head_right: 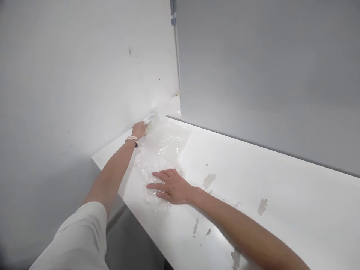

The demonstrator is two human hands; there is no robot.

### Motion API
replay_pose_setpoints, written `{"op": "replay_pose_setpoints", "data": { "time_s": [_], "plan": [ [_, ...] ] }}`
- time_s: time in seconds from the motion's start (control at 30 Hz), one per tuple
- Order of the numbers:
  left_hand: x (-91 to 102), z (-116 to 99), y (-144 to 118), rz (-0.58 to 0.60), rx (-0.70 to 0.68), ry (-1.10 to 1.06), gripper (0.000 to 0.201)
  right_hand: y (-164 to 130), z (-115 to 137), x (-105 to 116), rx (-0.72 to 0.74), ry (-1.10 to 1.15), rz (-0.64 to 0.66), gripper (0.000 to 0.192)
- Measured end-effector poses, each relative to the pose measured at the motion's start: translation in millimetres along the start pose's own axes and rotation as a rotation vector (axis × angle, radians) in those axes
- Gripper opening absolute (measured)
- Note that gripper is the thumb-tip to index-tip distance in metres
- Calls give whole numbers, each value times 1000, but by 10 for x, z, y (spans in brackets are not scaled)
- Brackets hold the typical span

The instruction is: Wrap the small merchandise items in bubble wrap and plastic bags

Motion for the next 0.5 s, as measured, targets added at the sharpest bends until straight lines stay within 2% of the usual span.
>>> {"op": "replay_pose_setpoints", "data": {
  "time_s": [0.07,0.2,0.27,0.37,0.43,0.47,0.5],
  "plan": [
    [130,73,-37,-98,36,-82,27,133,-69,-10,90,12,43,40],
    [526,143,-256,-453,-15,-450,33,569,-364,-89,215,12,113,39],
    [763,138,-489,-576,-98,-560,33,868,-630,-135,218,-2,142,39],
    [1070,125,-968,-659,-194,-556,25,1341,-1179,-119,130,-14,141,38],
    [1190,153,-1309,-691,-214,-507,22,1611,-1594,-9,-23,21,39,32],
    [1216,181,-1467,-692,-212,-486,21,1718,-1795,79,-142,76,-95,24],
    [1220,213,-1612,-690,-209,-455,21,1795,-1979,183,-286,163,-293,15]
  ]
}}
Point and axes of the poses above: each hand's wrist, its own y-axis towards the middle knuckle, its own x-axis out of the back of the hand, z = x × y, the point moved 2 cm from there along y, towards the middle knuckle, and after that the axes turned 2 degrees about -z, right-handed, at the moved point
